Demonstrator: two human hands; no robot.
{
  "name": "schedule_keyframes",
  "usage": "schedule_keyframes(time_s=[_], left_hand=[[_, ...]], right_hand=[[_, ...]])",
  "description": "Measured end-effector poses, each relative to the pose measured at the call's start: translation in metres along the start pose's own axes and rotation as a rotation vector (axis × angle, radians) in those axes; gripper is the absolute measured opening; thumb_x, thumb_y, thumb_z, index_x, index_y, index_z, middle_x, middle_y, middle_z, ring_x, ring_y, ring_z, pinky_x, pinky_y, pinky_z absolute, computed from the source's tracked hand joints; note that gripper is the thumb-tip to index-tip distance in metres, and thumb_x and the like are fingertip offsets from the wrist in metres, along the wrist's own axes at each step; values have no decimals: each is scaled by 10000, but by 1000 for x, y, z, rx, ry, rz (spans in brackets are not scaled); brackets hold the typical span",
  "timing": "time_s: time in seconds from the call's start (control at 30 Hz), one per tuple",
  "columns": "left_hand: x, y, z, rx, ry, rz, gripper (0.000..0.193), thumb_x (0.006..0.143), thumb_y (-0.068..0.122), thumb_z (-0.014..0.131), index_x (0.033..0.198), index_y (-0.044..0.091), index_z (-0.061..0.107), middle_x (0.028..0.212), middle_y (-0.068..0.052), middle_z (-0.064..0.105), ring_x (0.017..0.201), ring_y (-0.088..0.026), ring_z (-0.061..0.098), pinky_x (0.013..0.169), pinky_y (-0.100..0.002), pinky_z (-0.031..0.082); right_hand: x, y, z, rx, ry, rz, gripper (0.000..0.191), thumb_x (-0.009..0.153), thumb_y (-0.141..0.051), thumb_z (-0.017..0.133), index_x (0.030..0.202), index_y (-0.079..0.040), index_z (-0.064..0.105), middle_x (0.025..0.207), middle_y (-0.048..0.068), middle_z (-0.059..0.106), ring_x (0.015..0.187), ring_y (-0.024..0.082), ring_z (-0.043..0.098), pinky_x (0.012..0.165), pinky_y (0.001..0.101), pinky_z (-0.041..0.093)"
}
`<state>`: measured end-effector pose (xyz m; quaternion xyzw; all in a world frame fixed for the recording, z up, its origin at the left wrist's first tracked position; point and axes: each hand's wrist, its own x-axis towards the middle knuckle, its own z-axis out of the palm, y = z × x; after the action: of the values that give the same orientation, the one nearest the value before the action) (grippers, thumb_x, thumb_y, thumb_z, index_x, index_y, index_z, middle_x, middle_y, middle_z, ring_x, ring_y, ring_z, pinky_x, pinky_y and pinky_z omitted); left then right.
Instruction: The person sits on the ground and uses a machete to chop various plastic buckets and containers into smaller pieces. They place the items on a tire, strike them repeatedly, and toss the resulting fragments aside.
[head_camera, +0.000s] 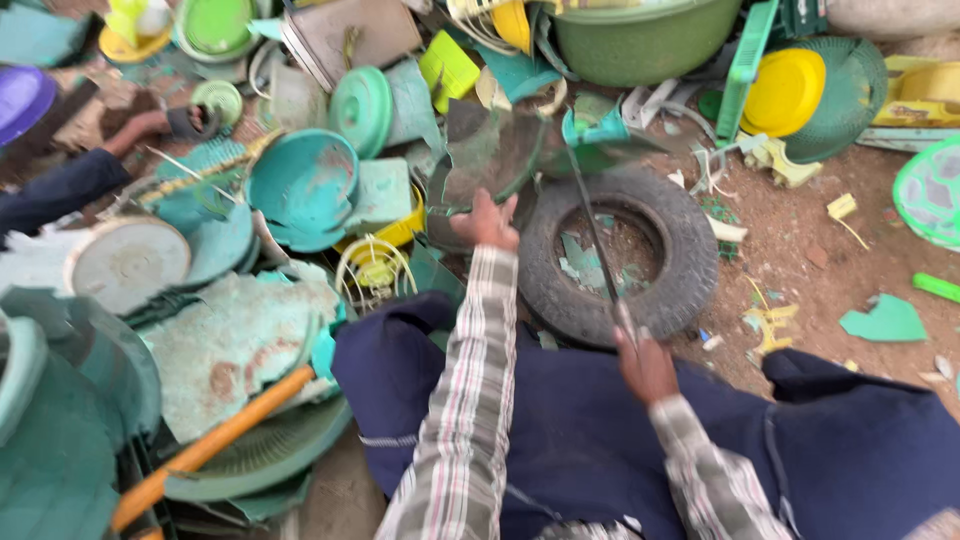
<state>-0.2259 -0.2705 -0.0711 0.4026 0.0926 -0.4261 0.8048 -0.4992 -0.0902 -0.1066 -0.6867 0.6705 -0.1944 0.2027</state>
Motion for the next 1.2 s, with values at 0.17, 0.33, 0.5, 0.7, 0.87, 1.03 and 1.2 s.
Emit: schedule_keyframes(time_s=[0.17, 0.33, 0.5, 0.7, 0.87, 1.03, 1.2], left_hand=[[-3, 26, -22, 32, -130, 114, 428, 911, 64, 659, 1271, -35, 451, 1203, -160, 582, 889, -265, 664, 633, -448, 677], [-51, -1, -30, 150, -226, 152, 469, 945, 104, 686, 1306, -12, 411, 1191, -104, 575, 926, -217, 666, 676, -408, 690], [-103, -86, -32, 323, -358, 37, 413, 955, 128, 679, 1291, -29, 497, 1122, -103, 645, 867, -197, 671, 622, -352, 639], [-40, -182, -20, 576, -648, 21, 410, 939, 137, 726, 1292, -9, 577, 1149, -119, 697, 902, -202, 692, 711, -358, 614], [43, -225, -14, 907, -678, -129, 428, 853, 179, 792, 1205, -16, 646, 1090, -135, 715, 861, -248, 706, 717, -437, 610], [69, -255, -11, 1503, -494, 255, 461, 821, 338, 852, 1153, 53, 709, 1086, -188, 729, 1039, -395, 685, 919, -490, 522], [43, -280, 3, 1751, -121, 351, 493, 789, 431, 831, 1100, 74, 695, 1175, -200, 637, 1150, -387, 611, 933, -518, 475]], right_hand=[[-43, 3, -27, 516, -173, 310, 508, 1018, -514, 510, 938, -27, 630, 592, 82, 596, 433, 182, 565, 398, 340, 442], [-32, -2, -127, 438, -29, 250, 436, 1016, -470, 552, 927, -48, 612, 607, 42, 574, 446, 130, 537, 391, 299, 426], [-1, 5, -219, 505, 132, 135, 445, 1113, -455, 555, 1017, -21, 583, 715, 35, 572, 524, 116, 520, 445, 278, 401], [19, 31, -219, 658, 264, 197, 449, 1119, -446, 586, 1091, 2, 589, 764, 50, 590, 569, 110, 534, 475, 266, 416], [26, 45, -218, 775, 234, 345, 448, 1088, -438, 598, 1072, 10, 600, 779, 54, 594, 566, 110, 536, 456, 267, 425], [38, 41, -220, 776, 210, 397, 442, 1072, -428, 604, 1095, 13, 606, 781, 63, 587, 568, 117, 531, 453, 267, 419], [52, 35, -217, 755, 198, 416, 424, 1064, -408, 614, 1098, 14, 590, 776, 68, 586, 565, 120, 528, 452, 271, 420]])
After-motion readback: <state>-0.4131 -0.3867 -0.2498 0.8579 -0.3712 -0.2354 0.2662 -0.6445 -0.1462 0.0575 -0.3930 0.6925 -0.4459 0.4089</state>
